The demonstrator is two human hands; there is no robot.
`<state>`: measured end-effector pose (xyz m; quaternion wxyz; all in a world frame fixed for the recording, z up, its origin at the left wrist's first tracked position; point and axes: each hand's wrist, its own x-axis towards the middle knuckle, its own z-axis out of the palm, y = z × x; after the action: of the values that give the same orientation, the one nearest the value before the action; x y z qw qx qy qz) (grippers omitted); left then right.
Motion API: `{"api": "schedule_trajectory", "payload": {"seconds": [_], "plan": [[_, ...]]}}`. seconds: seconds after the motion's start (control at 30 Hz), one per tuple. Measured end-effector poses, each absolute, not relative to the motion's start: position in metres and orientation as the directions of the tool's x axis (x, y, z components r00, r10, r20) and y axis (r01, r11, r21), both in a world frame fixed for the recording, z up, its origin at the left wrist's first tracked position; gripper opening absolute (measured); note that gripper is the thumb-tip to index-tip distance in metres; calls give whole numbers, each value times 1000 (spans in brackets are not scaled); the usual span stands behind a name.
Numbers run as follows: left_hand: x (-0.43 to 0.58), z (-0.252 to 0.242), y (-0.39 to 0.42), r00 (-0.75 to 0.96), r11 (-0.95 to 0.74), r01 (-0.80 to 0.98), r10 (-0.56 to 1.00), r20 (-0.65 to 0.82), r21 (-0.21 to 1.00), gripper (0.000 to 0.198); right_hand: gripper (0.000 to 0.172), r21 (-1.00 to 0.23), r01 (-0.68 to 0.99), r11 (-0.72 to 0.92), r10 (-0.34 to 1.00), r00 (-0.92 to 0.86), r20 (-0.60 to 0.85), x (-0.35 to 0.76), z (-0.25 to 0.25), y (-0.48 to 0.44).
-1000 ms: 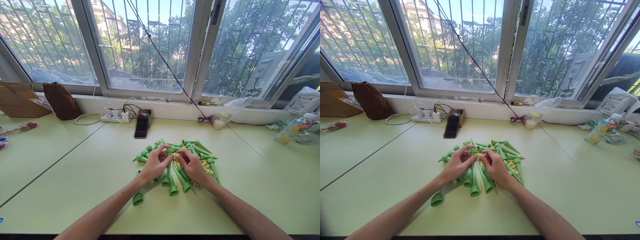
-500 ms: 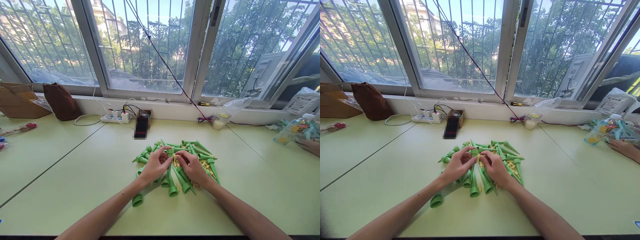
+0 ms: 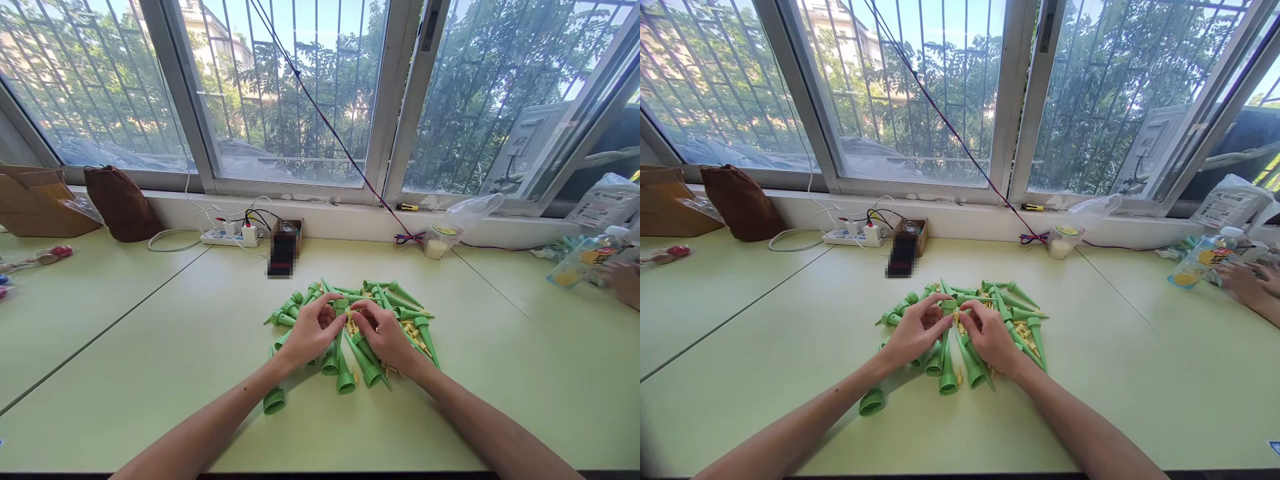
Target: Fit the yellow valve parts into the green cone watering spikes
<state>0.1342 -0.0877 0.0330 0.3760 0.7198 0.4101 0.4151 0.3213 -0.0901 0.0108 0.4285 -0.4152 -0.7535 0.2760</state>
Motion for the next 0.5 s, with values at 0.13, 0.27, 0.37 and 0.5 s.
{"api": "schedule_trajectory", "payload": {"seconds": [0.13, 0.27, 0.37, 0.5], "plan": [[134, 34, -88, 319, -375, 278, 905, 283, 884, 34, 25, -764, 392, 513, 856, -302, 420, 322, 11, -91], [134, 33, -88, 331, -373, 286, 903, 275, 883, 35, 31, -752, 390, 532, 845, -305, 440, 322, 12, -90], [134, 33, -87, 325, -375, 291, 904, 278, 880, 34, 31, -753, 395, 526, 849, -296, 437, 321, 13, -90], [134, 34, -87, 320, -370, 277, 906, 278, 887, 35, 24, -770, 390, 506, 861, -284, 422, 320, 14, -92]]}}
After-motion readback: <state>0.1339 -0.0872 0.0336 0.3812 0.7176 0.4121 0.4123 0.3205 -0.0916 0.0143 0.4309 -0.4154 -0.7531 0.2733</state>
